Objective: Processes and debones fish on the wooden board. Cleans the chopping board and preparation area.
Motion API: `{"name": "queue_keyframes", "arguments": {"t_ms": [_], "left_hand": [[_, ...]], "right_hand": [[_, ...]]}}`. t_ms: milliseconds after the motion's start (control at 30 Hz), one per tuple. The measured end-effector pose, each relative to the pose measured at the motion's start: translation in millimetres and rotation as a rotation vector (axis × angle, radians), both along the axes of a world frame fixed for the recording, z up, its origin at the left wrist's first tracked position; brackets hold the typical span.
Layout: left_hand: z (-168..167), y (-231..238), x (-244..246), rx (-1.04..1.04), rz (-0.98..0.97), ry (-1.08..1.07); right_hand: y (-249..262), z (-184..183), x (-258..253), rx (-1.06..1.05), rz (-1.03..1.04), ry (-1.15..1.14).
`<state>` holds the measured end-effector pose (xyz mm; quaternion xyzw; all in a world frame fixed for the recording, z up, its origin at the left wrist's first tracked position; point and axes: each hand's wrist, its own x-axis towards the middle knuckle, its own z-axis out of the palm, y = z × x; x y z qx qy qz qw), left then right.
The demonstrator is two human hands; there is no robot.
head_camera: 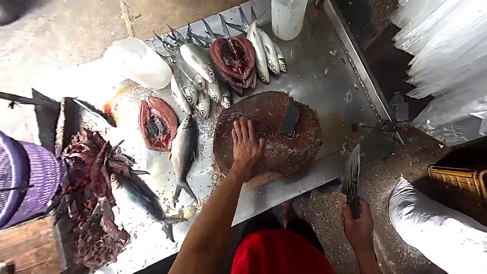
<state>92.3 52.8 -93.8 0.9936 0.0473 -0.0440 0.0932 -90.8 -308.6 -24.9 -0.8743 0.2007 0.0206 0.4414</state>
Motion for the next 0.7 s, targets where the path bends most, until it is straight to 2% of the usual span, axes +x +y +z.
{"name": "queue_keyframes", "arguments": {"t_ms": [133, 167, 233, 267, 333, 367, 467, 567, 700], "left_hand": [[-19, -29, 125, -0.063, -0.199, -0.089], [-15, -37, 145, -0.157, -0.193, -0.107], [15, -53, 166, -0.462, -0.129, -0.214], [37, -61, 157, -0.545, -0.116, -0.240], [69, -81, 131, -0.512, -0.194, -0.204], [68, -93, 112, -0.433, -0.238, -0.141], [26, -110, 85, -0.242, -0.276, 0.036], [9, -105, 85, -0.296, -0.290, 0.017], [28, -50, 73, -0.435, -0.323, -0.108]], "right_hand": [[26, 13, -5, -0.037, -0.057, 0.007], [33, 18, -6, -0.051, -0.075, 0.006], [45, 28, -10, -0.059, -0.117, 0.000], [51, 30, -14, -0.051, -0.147, -0.013], [60, 28, -17, -0.033, -0.196, -0.052], [64, 27, -19, -0.023, -0.208, -0.057], [78, 26, -14, -0.008, -0.210, -0.068], [85, 28, -10, 0.012, -0.220, -0.071], [85, 34, -8, 0.017, -0.170, -0.104]]}}
